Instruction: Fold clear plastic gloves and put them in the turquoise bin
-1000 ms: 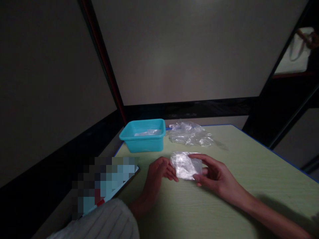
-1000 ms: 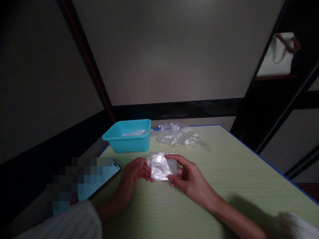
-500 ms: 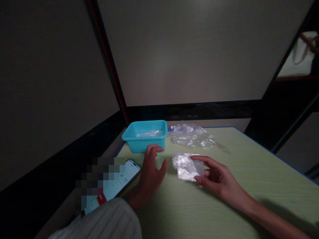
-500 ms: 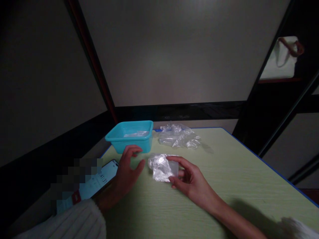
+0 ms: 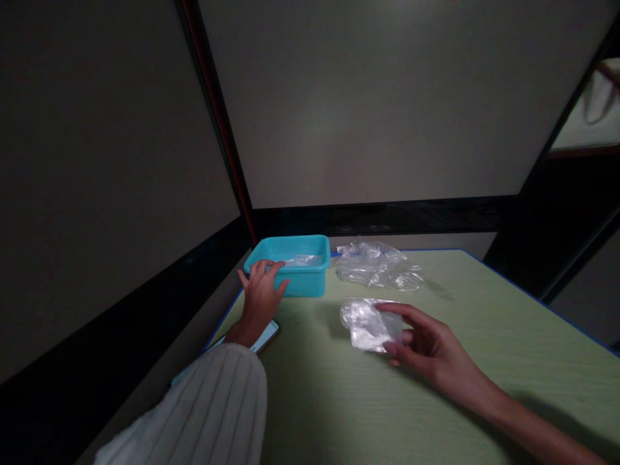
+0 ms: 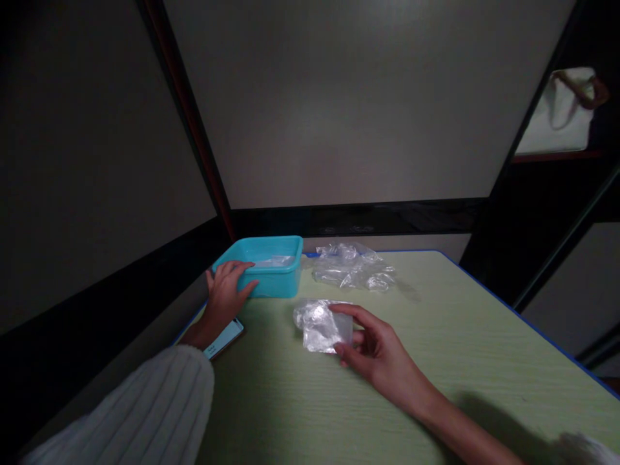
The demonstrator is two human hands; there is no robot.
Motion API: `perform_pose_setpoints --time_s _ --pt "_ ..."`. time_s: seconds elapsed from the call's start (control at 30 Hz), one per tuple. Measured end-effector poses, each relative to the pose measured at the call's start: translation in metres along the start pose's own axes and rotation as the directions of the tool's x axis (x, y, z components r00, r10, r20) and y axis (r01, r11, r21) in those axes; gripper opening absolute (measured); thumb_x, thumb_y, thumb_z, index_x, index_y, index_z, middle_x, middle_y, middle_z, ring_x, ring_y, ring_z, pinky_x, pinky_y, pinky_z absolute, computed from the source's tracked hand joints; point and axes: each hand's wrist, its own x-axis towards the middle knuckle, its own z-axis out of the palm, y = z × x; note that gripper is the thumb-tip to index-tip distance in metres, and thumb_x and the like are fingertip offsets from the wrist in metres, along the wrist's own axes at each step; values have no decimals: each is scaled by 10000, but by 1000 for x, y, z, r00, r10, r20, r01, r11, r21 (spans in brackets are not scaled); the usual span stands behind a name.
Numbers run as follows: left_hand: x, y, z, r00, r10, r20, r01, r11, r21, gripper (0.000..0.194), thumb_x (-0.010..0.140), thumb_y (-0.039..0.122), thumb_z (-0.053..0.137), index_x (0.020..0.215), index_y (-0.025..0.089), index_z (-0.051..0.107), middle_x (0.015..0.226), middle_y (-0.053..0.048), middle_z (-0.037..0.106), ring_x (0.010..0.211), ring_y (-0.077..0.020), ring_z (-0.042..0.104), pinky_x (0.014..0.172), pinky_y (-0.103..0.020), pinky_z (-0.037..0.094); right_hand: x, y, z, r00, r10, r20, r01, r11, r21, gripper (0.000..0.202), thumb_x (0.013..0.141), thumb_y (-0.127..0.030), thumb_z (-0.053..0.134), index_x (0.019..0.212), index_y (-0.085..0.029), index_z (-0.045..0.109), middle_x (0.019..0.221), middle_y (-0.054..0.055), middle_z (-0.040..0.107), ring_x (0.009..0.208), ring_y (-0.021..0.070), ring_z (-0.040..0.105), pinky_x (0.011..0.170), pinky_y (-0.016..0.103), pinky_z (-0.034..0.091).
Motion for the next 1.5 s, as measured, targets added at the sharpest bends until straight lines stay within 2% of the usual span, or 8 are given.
perform_pose_setpoints --time_s 0.37,0.6,0.73,0.9,1.0,1.07,1.2,1.5 --pt "7 -6 -1 997 -21 -72 10 988 -151 83 730 187 627 772 199 697 830 -55 692 870 -282 590 886 -484 374 -1 2 -4 999 -41 -32 40 999 -20 464 741 -339 670 1154 -199 512 607 -43 517 511 93 461 456 221 429" --pt "-6 15 -14 991 0 -131 -25 982 -188 112 733 152 616 699 223 697 739 -9 673 819 -247 582 999 -525 241 -4 0 -7 988 -136 -79 132 990 -53 397 760 -292 658 1135 -229 539 644 -25 562 511 93 514 428 197 424" --pt "-21 29 -18 976 95 -196 -137 968 -210 145 774 163 589 695 238 685 692 11 643 757 -213 573 1003 -501 239 -5 -12 -10 947 -257 -192 242 965 -100 372 718 -274 702 1070 -247 584 668 -22 580 488 90 546 415 190 470" --pt "-34 38 -15 866 308 -394 -418 878 -232 174 854 176 537 739 217 661 671 23 622 670 -168 548 963 -456 285 -4 -26 -21 864 -394 -313 352 918 -184 373 701 -266 719 1056 -251 606 873 21 634 493 90 584 430 207 544" --pt "-40 42 -13 809 369 -458 -510 828 -233 142 865 172 548 778 209 654 690 22 617 671 -157 540 935 -439 315 -2 -29 -29 831 -427 -357 384 904 -188 368 715 -221 704 1067 -275 615 1026 34 617 562 91 615 460 187 560" --pt "-44 46 -13 798 398 -453 -542 801 -253 125 871 170 548 812 206 652 720 11 623 693 -158 537 844 -391 381 -1 -31 -32 817 -441 -370 407 897 -170 375 718 -196 701 1071 -297 622 1089 23 597 591 77 613 485 164 561" --pt "-52 53 -17 781 442 -441 -588 758 -281 150 892 167 519 818 198 646 724 2 628 691 -151 521 673 -305 417 -1 -35 -34 818 -456 -350 431 889 -151 378 731 -177 690 1074 -325 632 974 -15 621 590 54 588 510 125 549" --pt "-56 57 -21 735 501 -457 -656 695 -294 150 894 159 524 807 174 645 711 0 643 678 -132 529 664 -283 442 1 -39 -30 813 -500 -298 436 862 -257 294 755 -220 673 1035 -309 657 1002 -2 668 724 101 641 599 169 558"
